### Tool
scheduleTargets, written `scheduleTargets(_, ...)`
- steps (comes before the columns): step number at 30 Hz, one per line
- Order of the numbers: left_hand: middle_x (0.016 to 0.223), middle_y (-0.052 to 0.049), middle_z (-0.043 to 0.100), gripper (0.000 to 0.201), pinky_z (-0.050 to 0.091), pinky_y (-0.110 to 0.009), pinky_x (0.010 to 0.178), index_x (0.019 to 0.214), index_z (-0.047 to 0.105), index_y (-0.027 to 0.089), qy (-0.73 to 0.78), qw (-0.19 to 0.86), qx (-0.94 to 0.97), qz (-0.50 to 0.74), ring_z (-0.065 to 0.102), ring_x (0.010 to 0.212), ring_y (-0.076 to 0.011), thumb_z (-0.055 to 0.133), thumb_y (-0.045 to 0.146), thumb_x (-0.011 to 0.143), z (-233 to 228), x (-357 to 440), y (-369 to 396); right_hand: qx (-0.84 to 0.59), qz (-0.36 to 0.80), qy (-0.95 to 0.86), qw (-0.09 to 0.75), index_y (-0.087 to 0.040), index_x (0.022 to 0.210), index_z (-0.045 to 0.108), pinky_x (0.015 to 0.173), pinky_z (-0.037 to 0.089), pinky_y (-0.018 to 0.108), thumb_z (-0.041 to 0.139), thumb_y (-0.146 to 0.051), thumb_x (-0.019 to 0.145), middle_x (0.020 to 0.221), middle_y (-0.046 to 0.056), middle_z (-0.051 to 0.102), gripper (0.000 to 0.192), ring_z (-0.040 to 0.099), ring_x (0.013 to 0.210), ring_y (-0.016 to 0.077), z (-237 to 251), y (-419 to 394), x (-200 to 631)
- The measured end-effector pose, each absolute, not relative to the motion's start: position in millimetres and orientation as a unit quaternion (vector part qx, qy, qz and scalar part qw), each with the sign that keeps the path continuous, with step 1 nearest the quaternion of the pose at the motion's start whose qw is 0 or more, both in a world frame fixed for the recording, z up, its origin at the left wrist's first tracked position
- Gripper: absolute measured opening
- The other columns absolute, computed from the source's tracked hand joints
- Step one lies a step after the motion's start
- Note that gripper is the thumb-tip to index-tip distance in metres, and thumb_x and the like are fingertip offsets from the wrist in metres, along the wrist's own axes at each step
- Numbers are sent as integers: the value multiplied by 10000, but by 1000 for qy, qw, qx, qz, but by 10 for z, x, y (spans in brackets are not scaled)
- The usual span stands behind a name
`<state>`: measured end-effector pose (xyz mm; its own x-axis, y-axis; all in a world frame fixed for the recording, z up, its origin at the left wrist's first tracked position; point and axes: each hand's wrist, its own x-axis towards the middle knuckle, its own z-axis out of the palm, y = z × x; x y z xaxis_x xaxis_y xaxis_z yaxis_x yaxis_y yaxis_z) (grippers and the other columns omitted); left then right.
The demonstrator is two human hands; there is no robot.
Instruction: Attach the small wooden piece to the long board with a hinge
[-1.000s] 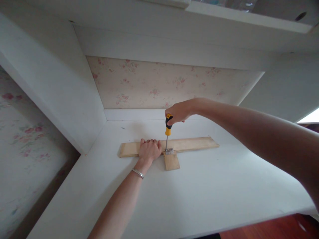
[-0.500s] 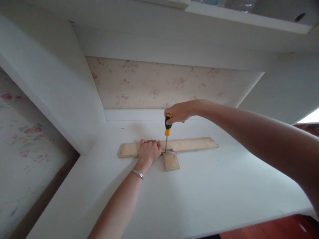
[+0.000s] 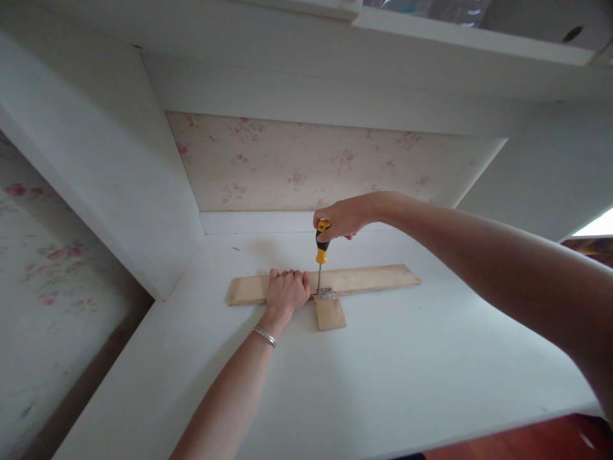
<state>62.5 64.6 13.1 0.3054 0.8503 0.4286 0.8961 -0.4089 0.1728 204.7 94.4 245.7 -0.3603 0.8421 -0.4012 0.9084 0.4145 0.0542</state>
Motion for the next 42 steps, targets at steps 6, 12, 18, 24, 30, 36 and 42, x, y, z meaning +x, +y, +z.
scheduleTargets(6, 785, -141, 686, 531, 247, -452, 839, 779, 679, 111, -545, 60, -804, -229, 618, 727, -246, 230, 340, 943, 134, 618, 643, 551, 41, 818, 157, -123, 747, 666, 557, 330, 314, 403, -791, 690, 629, 115, 594, 719, 536, 572, 197, 2306, 1067, 2059)
scheduleTargets(12, 809, -148, 688, 551, 259, -457, 862, 796, 681, 112, -550, 43, -804, -222, 625, 762, -250, 217, 369, 945, 171, 631, 615, 580, -4, 799, 159, -138, 775, 666, 562, 342, 320, 393, -817, 667, 601, 106, 595, 740, 548, 567, 206, 2273, 1045, 2035)
scheduleTargets(18, 890, -117, 697, 603, 372, -383, 796, 829, 688, 158, -569, 5, -805, -169, 638, 801, -222, 153, 408, 949, 316, 411, 851, 549, -62, 827, 105, -166, 864, 629, 509, 323, 272, 533, -618, 704, 613, 46, 622, 489, 519, 470, 140, 2217, 999, 2122)
scheduleTargets(24, 1034, -105, 665, 415, 443, -319, 781, 977, 664, 190, -632, 43, -772, -42, 618, 941, -224, 270, 300, 908, 466, -546, 1545, 581, 8, 814, -16, -194, 775, 645, 528, 299, 267, 548, -493, 688, 715, 56, 628, 326, 526, 623, 167, 2198, 1067, 2139)
scheduleTargets(30, 1211, -116, 564, 405, 438, -301, 873, 1187, 571, 165, -632, 42, -773, -11, 580, 1046, -210, 322, 169, 868, 382, -1108, 1989, 612, -10, 775, -159, -193, 770, 639, 532, 300, 256, 564, -483, 692, 709, 25, 598, 309, 479, 624, 136, 2193, 966, 2259)
scheduleTargets(36, 1184, -99, 564, 344, 426, -276, 877, 1119, 603, 193, -618, 15, -786, 2, 580, 1026, -188, 427, 156, 826, 248, -1049, 2243, 665, -165, 677, -270, -174, 788, 628, 464, 275, 244, 587, -495, 706, 556, -12, 526, 334, 423, 478, 97, 1888, 483, 2748)
scheduleTargets(42, 1055, -155, 621, 266, 423, -323, 851, 950, 648, 134, -647, -6, -762, 0, 578, 1004, -241, 439, 119, 785, 228, -1024, 2346, 645, -355, 541, -408, -151, 803, 589, 438, 258, 250, 576, -477, 779, 455, -37, 429, 328, 356, 423, 87, 1356, -126, 3246)
